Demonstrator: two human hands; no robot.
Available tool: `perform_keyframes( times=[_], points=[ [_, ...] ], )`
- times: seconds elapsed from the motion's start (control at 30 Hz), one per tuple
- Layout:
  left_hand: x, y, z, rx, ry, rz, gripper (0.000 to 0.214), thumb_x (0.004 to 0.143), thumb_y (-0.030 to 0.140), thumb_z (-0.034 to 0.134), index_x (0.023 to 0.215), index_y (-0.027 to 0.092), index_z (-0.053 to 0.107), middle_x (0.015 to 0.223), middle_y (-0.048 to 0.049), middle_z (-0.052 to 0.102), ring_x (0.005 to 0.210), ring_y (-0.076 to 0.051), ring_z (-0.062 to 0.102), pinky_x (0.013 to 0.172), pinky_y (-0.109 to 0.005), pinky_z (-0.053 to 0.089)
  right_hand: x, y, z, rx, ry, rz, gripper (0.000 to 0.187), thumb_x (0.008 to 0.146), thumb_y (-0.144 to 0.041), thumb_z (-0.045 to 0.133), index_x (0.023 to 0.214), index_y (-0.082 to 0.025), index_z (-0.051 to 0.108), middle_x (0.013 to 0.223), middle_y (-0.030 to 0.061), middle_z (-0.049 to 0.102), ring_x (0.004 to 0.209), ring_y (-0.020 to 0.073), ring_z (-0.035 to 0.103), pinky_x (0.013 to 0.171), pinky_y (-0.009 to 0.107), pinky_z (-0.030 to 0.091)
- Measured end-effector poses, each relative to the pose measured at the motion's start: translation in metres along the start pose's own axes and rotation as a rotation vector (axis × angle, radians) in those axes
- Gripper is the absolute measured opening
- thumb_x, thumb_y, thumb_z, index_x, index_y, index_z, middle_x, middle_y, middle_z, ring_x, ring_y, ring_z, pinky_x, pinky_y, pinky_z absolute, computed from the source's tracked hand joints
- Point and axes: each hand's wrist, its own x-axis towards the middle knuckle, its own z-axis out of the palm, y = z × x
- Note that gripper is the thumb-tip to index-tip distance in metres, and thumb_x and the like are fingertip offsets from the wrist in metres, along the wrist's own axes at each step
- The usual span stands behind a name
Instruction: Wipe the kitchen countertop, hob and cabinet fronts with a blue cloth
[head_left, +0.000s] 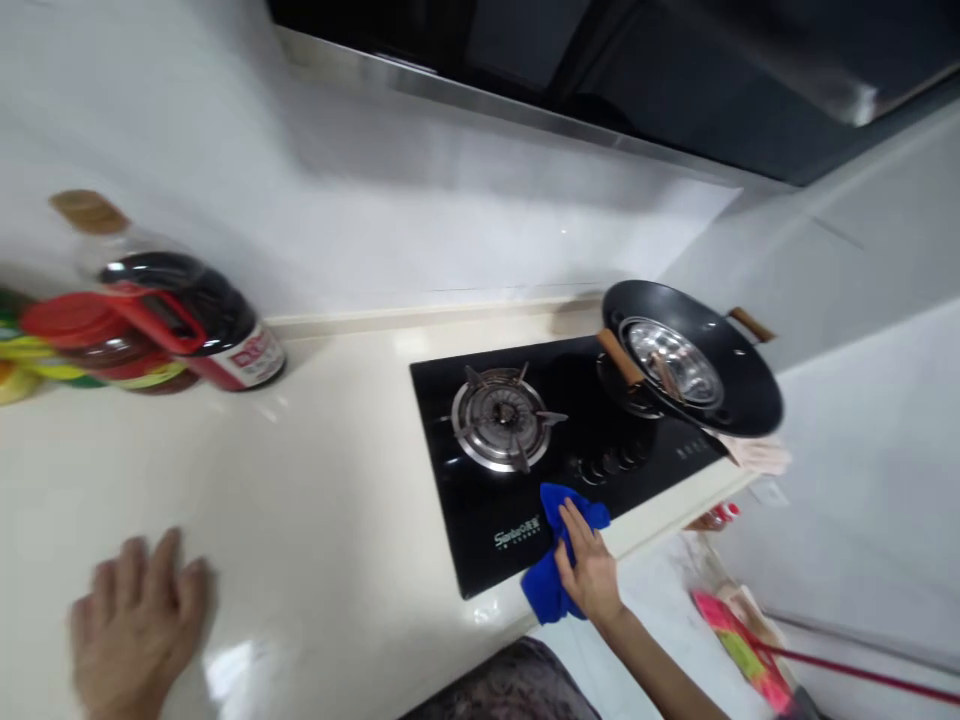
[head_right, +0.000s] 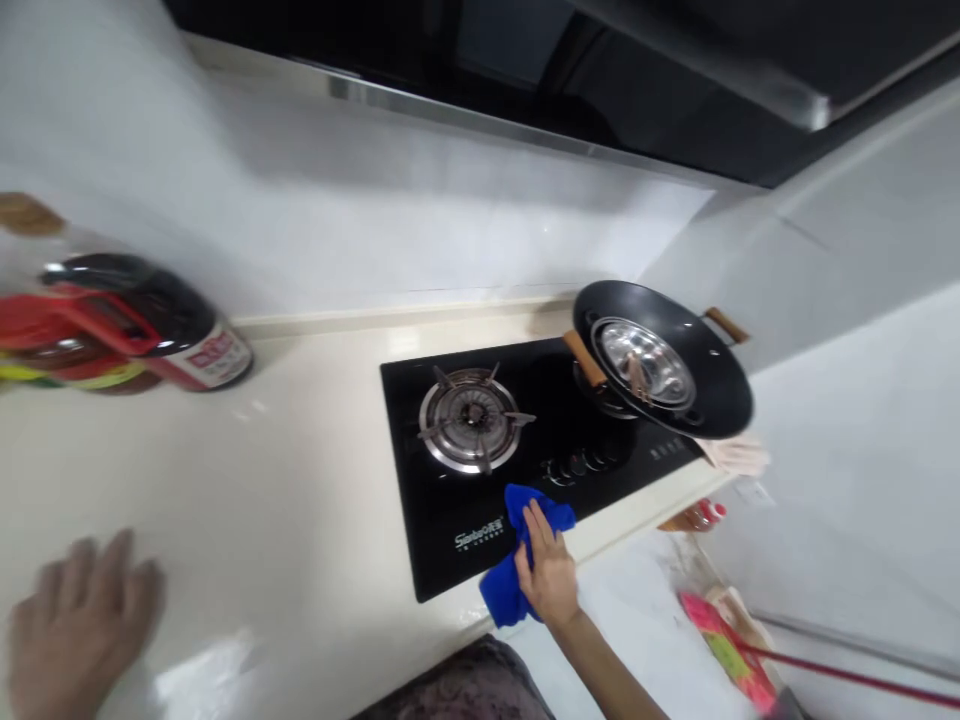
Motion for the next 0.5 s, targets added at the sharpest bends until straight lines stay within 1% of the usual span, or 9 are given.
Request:
perform_keyframes(
  times=[0.03, 0.1, 0.17, 0.23, 0.3, 0.37, 0.43, 0.47, 0.5],
  points=[
    [0.000, 0.003, -0.003, -0.034, -0.006, -0.031, 0.072, 0.099, 0.054, 0.010, 0.158, 0.016, 0.022, 0.167, -0.0174, 0.017, 0.154, -0.041, 0.014, 0.122, -0.062, 0.021, 0.000, -0.001, 0.002, -0.026, -0.016, -0.023, 0.057, 0.097, -0.023, 0.046, 0.154, -0.017, 0.043, 0.152, 0.0134, 0.053, 0.114, 0.0311, 0.065, 0.089, 0.046, 0.058],
    [0.000, 0.008, -0.009, -0.066, -0.010, -0.100, 0.071, 0.100, 0.056, 0.012, 0.156, 0.016, 0.031, 0.165, -0.0157, 0.024, 0.154, -0.037, 0.017, 0.125, -0.057, 0.020, 0.002, -0.018, 0.009, -0.043, -0.075, -0.095, 0.058, 0.096, -0.023, 0.047, 0.153, -0.015, 0.045, 0.152, 0.0143, 0.052, 0.108, 0.0324, 0.065, 0.087, 0.047, 0.058],
    [0.001, 0.012, -0.013, -0.085, -0.011, -0.117, 0.069, 0.101, 0.056, 0.016, 0.155, 0.016, 0.034, 0.166, -0.0150, 0.024, 0.155, -0.035, 0.016, 0.126, -0.056, 0.017, 0.006, -0.052, 0.016, 0.010, -0.161, -0.188, 0.059, 0.093, -0.022, 0.048, 0.151, -0.012, 0.049, 0.154, 0.0149, 0.049, 0.111, 0.0330, 0.064, 0.090, 0.046, 0.057],
    [-0.001, 0.014, -0.016, -0.108, 0.013, -0.103, 0.069, 0.101, 0.055, 0.018, 0.155, 0.015, 0.035, 0.166, -0.0161, 0.023, 0.155, -0.035, 0.014, 0.127, -0.056, 0.015, 0.010, -0.096, 0.022, 0.087, -0.235, -0.268, 0.058, 0.090, -0.022, 0.050, 0.147, -0.010, 0.053, 0.155, 0.0140, 0.048, 0.114, 0.0330, 0.063, 0.091, 0.045, 0.057],
    [-0.004, 0.016, -0.017, -0.158, 0.040, -0.109, 0.071, 0.100, 0.055, 0.019, 0.154, 0.012, 0.038, 0.165, -0.0176, 0.024, 0.155, -0.035, 0.014, 0.128, -0.056, 0.014, 0.012, -0.141, 0.028, 0.151, -0.288, -0.313, 0.057, 0.088, -0.022, 0.052, 0.143, -0.013, 0.058, 0.153, 0.0105, 0.051, 0.113, 0.0325, 0.063, 0.089, 0.043, 0.058],
    [-0.007, 0.017, -0.018, -0.243, 0.048, -0.142, 0.072, 0.099, 0.056, 0.022, 0.151, 0.010, 0.042, 0.165, -0.0179, 0.025, 0.156, -0.034, 0.013, 0.129, -0.055, 0.010, 0.010, -0.180, 0.032, 0.199, -0.325, -0.355, 0.056, 0.086, -0.021, 0.054, 0.142, -0.016, 0.060, 0.152, 0.0063, 0.053, 0.113, 0.0320, 0.063, 0.089, 0.041, 0.058],
    [-0.009, 0.017, -0.022, -0.327, 0.044, -0.169, 0.073, 0.097, 0.055, 0.026, 0.149, 0.008, 0.044, 0.165, -0.0174, 0.024, 0.157, -0.032, 0.008, 0.130, -0.054, 0.005, 0.006, -0.206, 0.033, 0.235, -0.349, -0.409, 0.059, 0.084, -0.020, 0.055, 0.143, -0.017, 0.060, 0.153, 0.0041, 0.052, 0.115, 0.0317, 0.063, 0.093, 0.041, 0.057],
    [-0.012, 0.018, -0.026, -0.359, 0.038, -0.175, 0.072, 0.095, 0.054, 0.029, 0.147, 0.007, 0.047, 0.165, -0.0173, 0.026, 0.157, -0.033, 0.007, 0.130, -0.055, 0.003, 0.005, -0.214, 0.033, 0.250, -0.355, -0.431, 0.060, 0.083, -0.020, 0.056, 0.143, -0.018, 0.059, 0.153, 0.0037, 0.051, 0.115, 0.0315, 0.063, 0.095, 0.042, 0.057],
    [-0.015, 0.021, -0.031, -0.378, 0.028, -0.171, 0.071, 0.094, 0.054, 0.031, 0.146, 0.008, 0.049, 0.163, -0.0168, 0.030, 0.157, -0.033, 0.009, 0.130, -0.056, 0.004, 0.004, -0.219, 0.034, 0.261, -0.360, -0.442, 0.061, 0.082, -0.019, 0.056, 0.144, -0.018, 0.059, 0.153, 0.0035, 0.051, 0.116, 0.0313, 0.064, 0.096, 0.042, 0.057]
  ],
)
